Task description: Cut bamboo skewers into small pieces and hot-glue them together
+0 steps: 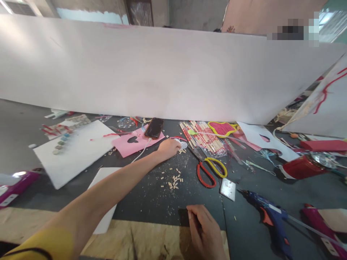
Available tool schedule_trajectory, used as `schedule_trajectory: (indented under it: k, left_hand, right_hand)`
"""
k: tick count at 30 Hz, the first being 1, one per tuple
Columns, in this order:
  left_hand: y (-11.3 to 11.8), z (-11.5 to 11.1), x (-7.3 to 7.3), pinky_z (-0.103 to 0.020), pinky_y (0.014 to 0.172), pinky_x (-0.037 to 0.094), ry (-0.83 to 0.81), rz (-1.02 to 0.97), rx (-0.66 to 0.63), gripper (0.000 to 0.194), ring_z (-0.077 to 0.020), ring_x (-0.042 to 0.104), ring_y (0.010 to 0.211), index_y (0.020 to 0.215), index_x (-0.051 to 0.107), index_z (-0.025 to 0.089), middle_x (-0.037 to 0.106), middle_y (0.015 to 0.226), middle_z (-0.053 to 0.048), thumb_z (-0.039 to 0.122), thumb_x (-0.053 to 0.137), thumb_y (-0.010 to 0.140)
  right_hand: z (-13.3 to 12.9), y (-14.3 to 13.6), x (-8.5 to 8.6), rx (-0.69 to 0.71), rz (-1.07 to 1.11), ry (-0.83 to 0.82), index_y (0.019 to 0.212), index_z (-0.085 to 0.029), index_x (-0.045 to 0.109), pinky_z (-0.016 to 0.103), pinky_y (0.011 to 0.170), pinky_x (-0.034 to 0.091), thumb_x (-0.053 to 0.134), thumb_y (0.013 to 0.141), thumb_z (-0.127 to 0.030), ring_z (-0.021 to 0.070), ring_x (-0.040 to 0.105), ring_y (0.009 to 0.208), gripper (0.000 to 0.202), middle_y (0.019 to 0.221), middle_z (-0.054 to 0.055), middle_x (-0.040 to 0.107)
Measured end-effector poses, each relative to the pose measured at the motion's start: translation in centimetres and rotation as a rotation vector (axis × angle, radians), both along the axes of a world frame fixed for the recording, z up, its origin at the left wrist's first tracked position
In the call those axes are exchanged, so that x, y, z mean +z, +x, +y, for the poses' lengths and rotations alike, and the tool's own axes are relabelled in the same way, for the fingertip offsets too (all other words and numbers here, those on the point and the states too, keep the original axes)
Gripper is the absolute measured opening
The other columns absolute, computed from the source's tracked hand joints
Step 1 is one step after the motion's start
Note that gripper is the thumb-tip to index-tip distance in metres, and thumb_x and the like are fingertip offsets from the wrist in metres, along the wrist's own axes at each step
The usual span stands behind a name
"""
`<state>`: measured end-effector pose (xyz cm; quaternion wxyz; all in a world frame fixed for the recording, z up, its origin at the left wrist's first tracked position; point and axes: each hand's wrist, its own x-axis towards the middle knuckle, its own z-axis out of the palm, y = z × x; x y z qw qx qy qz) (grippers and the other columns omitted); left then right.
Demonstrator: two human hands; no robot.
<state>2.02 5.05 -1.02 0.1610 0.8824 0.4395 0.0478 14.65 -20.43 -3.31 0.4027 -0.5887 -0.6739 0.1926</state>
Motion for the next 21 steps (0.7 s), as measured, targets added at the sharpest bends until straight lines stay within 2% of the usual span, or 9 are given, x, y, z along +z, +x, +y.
schedule_trajectory:
  k: [7, 9, 11, 17, 21]
  left_hand:
    - [0.0, -1.1, 0.2, -0.04, 0.082, 0.05, 0.05, -0.058, 0.009, 0.027, -0.0202, 0.058, 0.097, 0.113, 0.055, 0.016, 0.057, 0.115, -0.008, 0.029, 0.051, 0.089]
    - [-0.1, -1.3, 0.6, -0.036, 0.086, 0.048, 0.077, -0.103, 0.024, 0.022, -0.0193, 0.058, 0.1, 0.107, 0.059, 0.018, 0.061, 0.112, -0.006, 0.023, 0.047, 0.09]
    - [-0.6, -1.4, 1.5, -0.03, 0.087, 0.047, 0.104, -0.144, 0.052, 0.026, -0.0182, 0.058, 0.101, 0.103, 0.063, 0.02, 0.064, 0.108, -0.004, 0.016, 0.043, 0.088]
    - [-4.5, -1.9, 5.0, -0.027, 0.089, 0.044, 0.155, -0.214, 0.154, 0.028, -0.0177, 0.058, 0.1, 0.105, 0.063, 0.021, 0.065, 0.107, -0.002, 0.02, 0.044, 0.084]
    - [-8.0, -2.8, 5.9, -0.03, 0.083, 0.046, 0.134, -0.182, 0.21, 0.03, -0.019, 0.06, 0.093, 0.107, 0.062, 0.021, 0.065, 0.108, -0.003, 0.021, 0.044, 0.083]
  right_hand:
    - [0.0, 0.0, -0.2, 0.001, 0.004, -0.019, 0.091, -0.021, 0.06, 0.02, 0.061, 0.048, 0.044, 0.089, -0.019, 0.0136, 0.062, 0.069, 0.016, 0.077, 0.003, 0.064]
    - [-0.1, 0.0, -0.2, -0.012, 0.011, -0.017, 0.09, -0.021, 0.06, 0.02, 0.062, 0.049, 0.043, 0.089, -0.019, 0.0135, 0.062, 0.069, 0.016, 0.077, 0.002, 0.064]
    - [-0.1, 0.0, -0.2, -0.023, 0.012, -0.015, 0.09, -0.021, 0.06, 0.021, 0.062, 0.049, 0.043, 0.089, -0.02, 0.0135, 0.062, 0.069, 0.017, 0.077, 0.002, 0.064]
    - [-0.1, -0.2, 0.5, -0.105, -0.03, -0.031, 0.092, -0.022, 0.06, 0.02, 0.063, 0.051, 0.045, 0.088, -0.026, 0.014, 0.065, 0.071, 0.017, 0.08, 0.002, 0.067]
    - [0.0, -0.1, 0.7, -0.106, -0.084, -0.003, 0.092, -0.022, 0.061, 0.021, 0.064, 0.052, 0.045, 0.089, -0.029, 0.0149, 0.066, 0.071, 0.018, 0.081, 0.003, 0.069]
